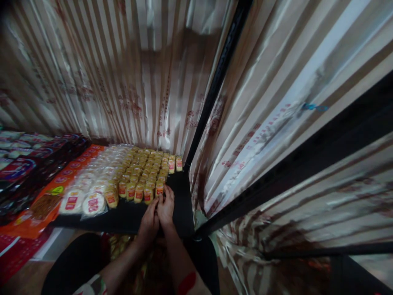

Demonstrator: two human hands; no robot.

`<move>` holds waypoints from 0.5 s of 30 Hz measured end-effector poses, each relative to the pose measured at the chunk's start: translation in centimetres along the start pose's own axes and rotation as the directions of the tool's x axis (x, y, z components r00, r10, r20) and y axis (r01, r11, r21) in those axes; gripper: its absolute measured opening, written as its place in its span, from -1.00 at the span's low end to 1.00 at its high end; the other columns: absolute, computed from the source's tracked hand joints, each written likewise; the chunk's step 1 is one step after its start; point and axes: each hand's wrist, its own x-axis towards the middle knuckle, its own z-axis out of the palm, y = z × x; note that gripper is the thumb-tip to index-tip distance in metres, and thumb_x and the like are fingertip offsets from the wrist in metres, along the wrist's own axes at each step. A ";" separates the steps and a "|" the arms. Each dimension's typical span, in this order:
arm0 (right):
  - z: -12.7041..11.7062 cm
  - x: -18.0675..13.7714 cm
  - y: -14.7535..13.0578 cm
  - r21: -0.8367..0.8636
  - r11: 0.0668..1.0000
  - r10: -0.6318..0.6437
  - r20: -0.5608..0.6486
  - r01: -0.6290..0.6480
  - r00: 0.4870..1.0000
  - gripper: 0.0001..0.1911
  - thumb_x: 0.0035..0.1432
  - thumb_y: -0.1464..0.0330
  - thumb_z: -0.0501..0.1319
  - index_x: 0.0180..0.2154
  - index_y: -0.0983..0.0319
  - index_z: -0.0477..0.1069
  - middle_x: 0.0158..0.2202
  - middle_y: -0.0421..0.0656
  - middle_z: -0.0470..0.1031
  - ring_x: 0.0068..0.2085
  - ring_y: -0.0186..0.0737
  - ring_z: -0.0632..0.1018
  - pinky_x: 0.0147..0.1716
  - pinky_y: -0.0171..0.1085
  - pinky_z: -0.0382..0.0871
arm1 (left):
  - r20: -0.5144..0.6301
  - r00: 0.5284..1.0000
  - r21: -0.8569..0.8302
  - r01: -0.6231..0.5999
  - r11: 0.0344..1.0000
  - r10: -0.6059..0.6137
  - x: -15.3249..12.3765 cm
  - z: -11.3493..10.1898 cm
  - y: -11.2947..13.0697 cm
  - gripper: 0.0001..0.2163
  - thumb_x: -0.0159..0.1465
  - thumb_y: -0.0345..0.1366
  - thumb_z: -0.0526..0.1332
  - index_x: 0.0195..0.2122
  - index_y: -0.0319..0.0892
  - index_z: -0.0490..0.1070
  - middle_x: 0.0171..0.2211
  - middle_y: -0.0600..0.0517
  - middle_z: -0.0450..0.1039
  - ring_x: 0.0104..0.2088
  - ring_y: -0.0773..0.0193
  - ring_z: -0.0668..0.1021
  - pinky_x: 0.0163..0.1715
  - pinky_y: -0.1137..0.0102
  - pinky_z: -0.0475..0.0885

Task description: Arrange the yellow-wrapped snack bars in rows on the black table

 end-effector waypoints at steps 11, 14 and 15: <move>-3.8 -7.1 -2.7 0.244 0.954 0.183 -0.025 -0.172 0.983 -0.60 0.07 0.16 0.12 -0.08 0.20 0.37 -0.15 -0.05 0.49 -0.21 -0.16 0.52 -0.25 -0.23 0.42 | 0.108 0.994 0.108 -0.018 0.994 0.006 -3.1 -2.1 3.3 -0.76 0.21 -0.32 -0.04 -0.29 -0.13 0.42 -0.37 -0.05 0.49 -0.32 0.24 0.53 -0.27 0.38 0.44; -4.7 -11.7 -1.9 0.134 0.969 0.208 0.001 -0.206 0.978 -0.68 0.10 0.13 0.08 -0.20 0.13 0.44 -0.21 -0.08 0.52 -0.16 -0.12 0.51 -0.11 -0.15 0.36 | 0.250 0.958 0.112 0.113 0.987 -0.138 -7.1 -2.4 1.8 -0.76 0.22 -0.29 -0.04 -0.37 -0.07 0.44 -0.38 0.00 0.51 -0.34 0.24 0.54 -0.26 0.39 0.43; -4.8 -13.2 -1.3 0.096 0.973 0.208 0.041 -0.211 0.977 -0.70 0.09 0.12 0.08 -0.25 0.09 0.46 -0.22 -0.09 0.52 -0.15 -0.10 0.51 -0.08 -0.13 0.34 | 0.288 0.938 0.101 0.171 0.980 -0.193 -8.5 -2.5 0.9 -0.75 0.20 -0.30 -0.03 -0.31 -0.04 0.45 -0.34 0.01 0.53 -0.31 0.24 0.55 -0.24 0.39 0.43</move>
